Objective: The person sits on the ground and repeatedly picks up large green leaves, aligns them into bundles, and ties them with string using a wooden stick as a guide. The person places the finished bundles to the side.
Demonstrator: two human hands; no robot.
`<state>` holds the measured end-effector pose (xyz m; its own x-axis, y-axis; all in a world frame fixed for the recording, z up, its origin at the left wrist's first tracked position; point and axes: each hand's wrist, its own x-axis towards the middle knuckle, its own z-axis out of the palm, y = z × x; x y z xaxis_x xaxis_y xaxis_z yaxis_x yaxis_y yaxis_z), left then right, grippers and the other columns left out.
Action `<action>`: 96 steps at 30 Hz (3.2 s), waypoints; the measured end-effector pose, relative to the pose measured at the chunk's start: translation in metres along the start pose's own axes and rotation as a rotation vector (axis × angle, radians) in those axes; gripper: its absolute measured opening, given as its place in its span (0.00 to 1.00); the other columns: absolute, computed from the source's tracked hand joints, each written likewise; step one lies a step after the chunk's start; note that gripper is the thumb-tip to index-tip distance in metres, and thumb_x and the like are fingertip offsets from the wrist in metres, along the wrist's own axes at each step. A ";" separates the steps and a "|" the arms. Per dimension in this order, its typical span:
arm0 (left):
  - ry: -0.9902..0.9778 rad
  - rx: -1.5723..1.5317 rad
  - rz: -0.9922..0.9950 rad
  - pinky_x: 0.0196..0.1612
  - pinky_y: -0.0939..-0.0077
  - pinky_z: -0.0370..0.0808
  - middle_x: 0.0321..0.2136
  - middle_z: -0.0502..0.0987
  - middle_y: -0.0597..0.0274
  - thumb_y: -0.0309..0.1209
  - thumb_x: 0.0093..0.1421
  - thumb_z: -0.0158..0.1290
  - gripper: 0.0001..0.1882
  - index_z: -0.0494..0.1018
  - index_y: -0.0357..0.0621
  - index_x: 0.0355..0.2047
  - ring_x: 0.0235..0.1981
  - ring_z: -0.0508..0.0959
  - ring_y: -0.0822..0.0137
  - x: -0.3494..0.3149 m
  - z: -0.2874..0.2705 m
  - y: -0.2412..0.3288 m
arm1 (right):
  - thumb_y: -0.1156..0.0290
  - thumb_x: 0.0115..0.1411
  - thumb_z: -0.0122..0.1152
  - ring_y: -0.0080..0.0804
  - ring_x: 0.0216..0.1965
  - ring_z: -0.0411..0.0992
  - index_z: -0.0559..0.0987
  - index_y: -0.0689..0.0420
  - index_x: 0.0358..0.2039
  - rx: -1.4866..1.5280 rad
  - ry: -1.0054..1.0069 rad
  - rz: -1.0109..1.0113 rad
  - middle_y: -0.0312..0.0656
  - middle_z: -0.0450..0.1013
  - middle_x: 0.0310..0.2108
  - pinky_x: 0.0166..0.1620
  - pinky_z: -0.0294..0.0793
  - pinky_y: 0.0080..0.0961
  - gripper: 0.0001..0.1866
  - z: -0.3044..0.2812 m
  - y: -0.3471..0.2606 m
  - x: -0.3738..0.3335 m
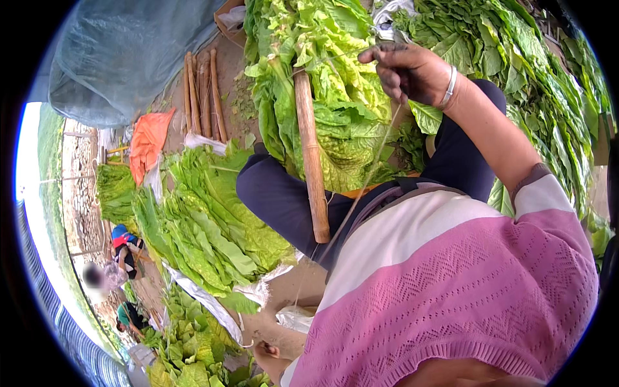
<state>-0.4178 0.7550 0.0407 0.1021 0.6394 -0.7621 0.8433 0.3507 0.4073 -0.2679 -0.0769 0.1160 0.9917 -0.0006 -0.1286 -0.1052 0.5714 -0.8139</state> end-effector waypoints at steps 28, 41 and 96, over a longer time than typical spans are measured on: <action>-0.230 1.219 1.674 0.35 0.63 0.72 0.31 0.76 0.38 0.44 0.48 0.60 0.32 0.70 0.22 0.40 0.29 0.77 0.52 -0.346 0.561 -0.005 | 0.61 0.54 0.54 0.42 0.40 0.73 0.78 0.52 0.40 -0.920 1.215 0.128 0.45 0.76 0.38 0.43 0.72 0.34 0.15 -0.346 0.093 -0.128; -0.141 1.134 1.678 0.31 0.63 0.74 0.29 0.76 0.38 0.42 0.44 0.62 0.34 0.70 0.17 0.38 0.27 0.77 0.53 -0.321 0.563 0.020 | 0.74 0.47 0.56 0.43 0.39 0.74 0.79 0.51 0.37 -1.450 0.863 0.786 0.44 0.76 0.36 0.39 0.75 0.36 0.14 -0.393 0.119 -0.177; -0.892 0.628 0.723 0.06 0.91 0.53 0.24 0.71 0.60 0.34 0.62 0.47 0.12 0.68 0.36 0.33 0.07 0.56 0.82 -0.375 0.577 -0.068 | 0.70 0.49 0.54 0.41 0.39 0.75 0.78 0.56 0.37 -1.314 1.065 0.934 0.44 0.76 0.36 0.40 0.75 0.35 0.14 -0.439 0.149 -0.184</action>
<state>-0.2091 0.0961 0.0082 0.7405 -0.2078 -0.6391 0.5268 -0.4112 0.7439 -0.4983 -0.3518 -0.2305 0.2052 -0.8203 -0.5339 -0.9780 -0.1928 -0.0797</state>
